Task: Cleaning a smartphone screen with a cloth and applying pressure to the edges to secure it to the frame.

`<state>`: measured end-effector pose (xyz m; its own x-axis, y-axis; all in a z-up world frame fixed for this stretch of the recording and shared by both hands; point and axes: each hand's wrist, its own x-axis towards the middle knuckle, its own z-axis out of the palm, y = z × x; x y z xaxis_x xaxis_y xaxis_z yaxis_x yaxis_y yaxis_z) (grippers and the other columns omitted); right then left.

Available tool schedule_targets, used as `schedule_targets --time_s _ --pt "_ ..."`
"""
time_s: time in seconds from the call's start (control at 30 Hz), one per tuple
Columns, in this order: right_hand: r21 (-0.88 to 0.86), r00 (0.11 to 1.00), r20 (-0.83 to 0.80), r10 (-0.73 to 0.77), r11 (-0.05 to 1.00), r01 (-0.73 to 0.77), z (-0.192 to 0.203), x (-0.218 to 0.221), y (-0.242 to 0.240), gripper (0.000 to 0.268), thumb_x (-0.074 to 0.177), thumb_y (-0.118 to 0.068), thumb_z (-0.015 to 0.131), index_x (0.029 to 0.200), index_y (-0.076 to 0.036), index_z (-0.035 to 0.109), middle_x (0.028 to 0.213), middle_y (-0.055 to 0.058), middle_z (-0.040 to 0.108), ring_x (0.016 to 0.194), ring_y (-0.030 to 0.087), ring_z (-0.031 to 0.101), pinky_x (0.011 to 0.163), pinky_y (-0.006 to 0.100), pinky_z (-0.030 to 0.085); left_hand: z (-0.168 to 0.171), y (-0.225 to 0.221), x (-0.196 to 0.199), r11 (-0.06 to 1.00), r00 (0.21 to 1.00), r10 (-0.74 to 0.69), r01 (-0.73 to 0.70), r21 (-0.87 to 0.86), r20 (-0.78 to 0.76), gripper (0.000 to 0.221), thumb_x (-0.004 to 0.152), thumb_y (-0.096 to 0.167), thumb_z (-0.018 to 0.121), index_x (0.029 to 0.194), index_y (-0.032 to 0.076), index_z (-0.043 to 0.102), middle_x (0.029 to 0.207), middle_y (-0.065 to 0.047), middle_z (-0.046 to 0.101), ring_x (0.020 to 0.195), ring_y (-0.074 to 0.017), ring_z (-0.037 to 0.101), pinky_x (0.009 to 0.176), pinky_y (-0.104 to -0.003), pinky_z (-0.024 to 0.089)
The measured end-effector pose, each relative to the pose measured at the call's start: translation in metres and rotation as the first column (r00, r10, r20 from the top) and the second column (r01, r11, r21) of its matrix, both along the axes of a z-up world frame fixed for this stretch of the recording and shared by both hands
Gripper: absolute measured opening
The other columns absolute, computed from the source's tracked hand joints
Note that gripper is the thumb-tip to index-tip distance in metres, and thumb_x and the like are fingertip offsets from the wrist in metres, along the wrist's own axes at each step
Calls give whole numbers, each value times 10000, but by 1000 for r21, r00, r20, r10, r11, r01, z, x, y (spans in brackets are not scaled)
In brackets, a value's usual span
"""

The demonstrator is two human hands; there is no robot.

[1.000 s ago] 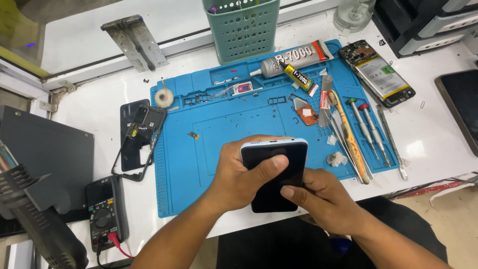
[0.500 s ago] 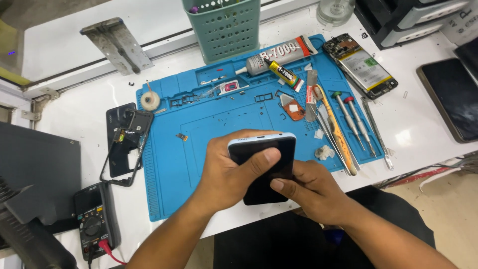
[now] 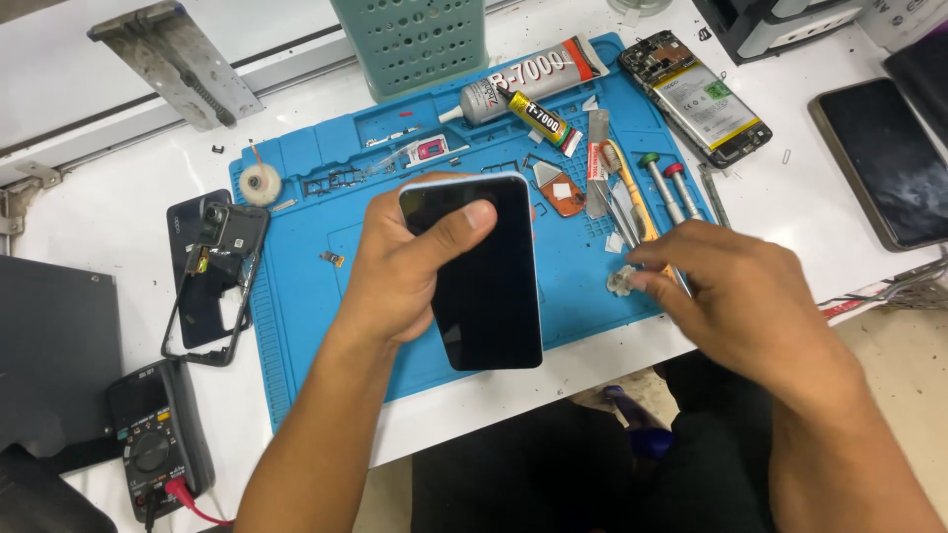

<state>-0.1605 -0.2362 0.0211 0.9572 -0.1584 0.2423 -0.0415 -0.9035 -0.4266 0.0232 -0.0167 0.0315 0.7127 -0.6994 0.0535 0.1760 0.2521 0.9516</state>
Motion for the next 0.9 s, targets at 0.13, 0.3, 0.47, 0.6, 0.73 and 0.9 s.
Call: schedule_targets --time_s 0.13,0.3,0.47,0.6,0.73,0.9 --pt "-324 965 -221 -143 944 66 -17 -1 9 267 923 -239 645 1144 -357 738 1033 -20 560 708 263 670 385 507 505 6 5 -14 992 997 3 -13 123 76 292 840 302 777 994 57 743 849 -43 714 759 -177 704 640 -291 580" --pt "-383 887 -403 -228 922 63 -28 9 9 250 931 -233 579 1083 -375 718 1094 7 542 683 300 695 410 499 483 32 13 -33 951 973 -42 -31 308 228 408 824 386 730 1079 73 787 819 -64 764 696 -183 770 510 -246 576" --pt "128 985 -156 -79 987 99 6 3 19 169 949 -268 618 1027 -131 679 1138 29 688 828 254 725 581 406 544 35 19 -44 971 927 -72 -19 237 367 340 901 315 704 1101 51 779 756 -17 687 634 -99 586 529 -232 479" --pt "478 902 327 -281 873 99 36 -9 49 112 911 -5 747 947 69 671 1048 181 754 817 162 704 603 195 530 33 18 -48 968 898 -78 -36 249 433 372 899 382 682 1092 84 793 789 -6 755 622 -83 601 526 -221 469" --pt "198 819 570 -65 978 -60 54 -2 61 221 846 47 807 999 112 662 1005 279 724 949 321 761 843 343 626 29 17 -52 969 901 -97 -11 246 422 368 898 375 690 1080 75 800 772 -3 742 619 -80 587 537 -225 462" --pt "-59 817 555 158 987 -151 57 5 71 43 927 20 706 951 -11 723 1013 206 712 870 296 744 759 338 604 28 18 -54 982 905 -138 72 176 401 292 945 282 697 1132 70 770 781 3 727 632 -72 591 548 -222 475"
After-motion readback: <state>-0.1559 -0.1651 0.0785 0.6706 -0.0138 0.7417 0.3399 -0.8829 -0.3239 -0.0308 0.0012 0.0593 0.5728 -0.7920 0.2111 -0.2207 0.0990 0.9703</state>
